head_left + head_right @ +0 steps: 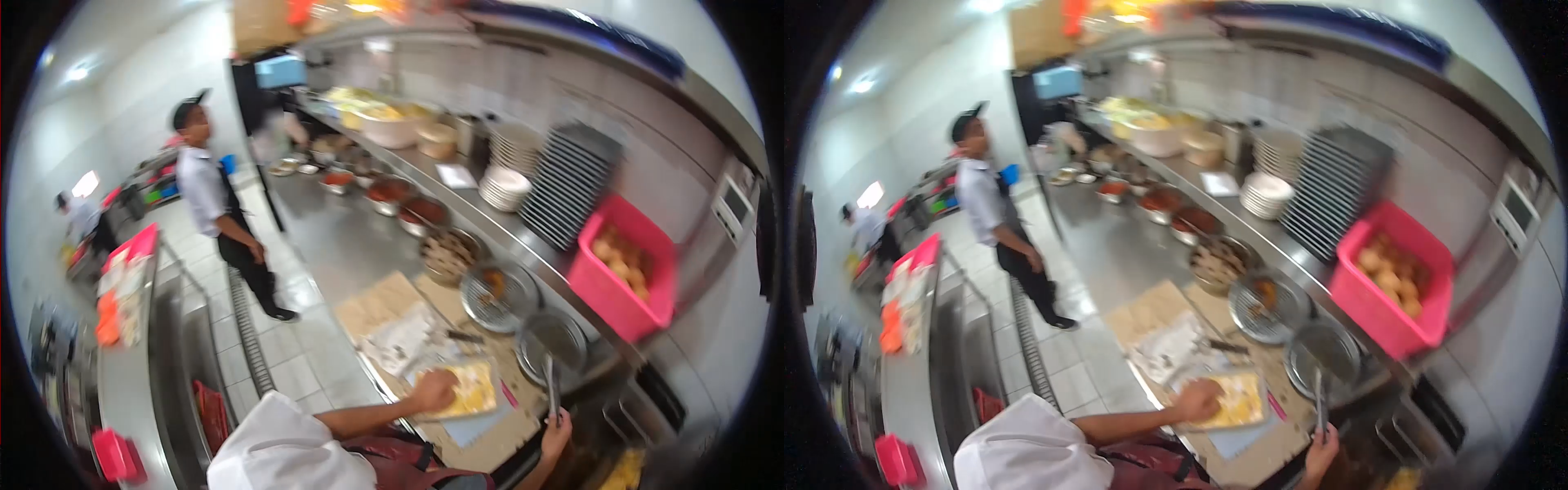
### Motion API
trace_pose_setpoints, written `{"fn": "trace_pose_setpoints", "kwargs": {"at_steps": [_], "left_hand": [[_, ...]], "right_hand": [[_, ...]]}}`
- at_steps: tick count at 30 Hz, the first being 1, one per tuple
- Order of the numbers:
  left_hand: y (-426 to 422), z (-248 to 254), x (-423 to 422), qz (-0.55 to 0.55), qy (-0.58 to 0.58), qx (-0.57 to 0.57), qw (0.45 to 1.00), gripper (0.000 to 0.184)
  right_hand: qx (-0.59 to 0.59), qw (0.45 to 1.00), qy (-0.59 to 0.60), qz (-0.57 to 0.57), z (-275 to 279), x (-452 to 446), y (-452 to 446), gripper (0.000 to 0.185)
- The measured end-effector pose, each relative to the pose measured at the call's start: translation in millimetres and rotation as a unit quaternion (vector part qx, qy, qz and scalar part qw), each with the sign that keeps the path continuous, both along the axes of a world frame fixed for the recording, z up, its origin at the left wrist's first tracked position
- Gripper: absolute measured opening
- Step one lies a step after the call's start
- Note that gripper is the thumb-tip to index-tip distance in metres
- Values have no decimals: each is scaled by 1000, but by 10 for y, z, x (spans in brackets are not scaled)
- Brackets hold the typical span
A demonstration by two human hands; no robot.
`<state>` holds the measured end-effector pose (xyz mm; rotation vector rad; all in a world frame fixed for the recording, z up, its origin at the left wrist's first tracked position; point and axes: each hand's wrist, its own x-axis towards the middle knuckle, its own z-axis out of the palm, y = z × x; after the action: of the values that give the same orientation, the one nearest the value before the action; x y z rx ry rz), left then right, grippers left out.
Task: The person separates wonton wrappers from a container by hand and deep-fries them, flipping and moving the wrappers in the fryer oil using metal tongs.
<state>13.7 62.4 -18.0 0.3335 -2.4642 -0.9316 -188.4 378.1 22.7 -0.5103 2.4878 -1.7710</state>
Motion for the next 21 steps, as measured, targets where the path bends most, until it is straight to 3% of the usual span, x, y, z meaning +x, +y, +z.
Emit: {"fn": "trace_pose_setpoints", "kwargs": {"at_steps": [2,5,6,8,11,14,15,17,18,19,20,21], "left_hand": [[-8,47,12,-3,-84,-21,996,29],[13,31,64,16,-57,-55,997,31],[7,47,75,3,-73,-40,997,32],[-11,53,86,-8,-82,-20,996,33],[-33,87,88,-24,-100,1,995,33],[-79,120,105,-31,-71,19,997,33],[-125,-37,60,-53,-30,47,997,33],[-219,-142,10,-108,-31,73,991,34],[-263,-133,13,-133,-27,86,987,34],[-310,-134,29,-161,-12,112,981,35],[-420,-120,0,-187,2,137,973,36],[-510,-165,-14,-214,47,206,954,37]], "right_hand": [[81,995,56,10,-612,-562,-218,31],[4,989,150,-14,-1204,-946,-552,32],[1,987,162,-7,-1101,-970,-637,32],[2,999,-19,-32,-680,-505,-677,36],[-84,995,8,-50,54,188,-798,42],[23,996,56,-68,368,644,-811,43],[22,996,35,-80,203,710,-746,40],[-128,992,-19,-4,-529,724,-505,40],[-348,886,-306,-30,-538,871,-440,55],[23,989,-59,-133,-673,1129,-529,30],[-88,977,-123,-149,-810,1340,-596,36],[-32,987,-94,-126,-852,1581,-704,45]]}}
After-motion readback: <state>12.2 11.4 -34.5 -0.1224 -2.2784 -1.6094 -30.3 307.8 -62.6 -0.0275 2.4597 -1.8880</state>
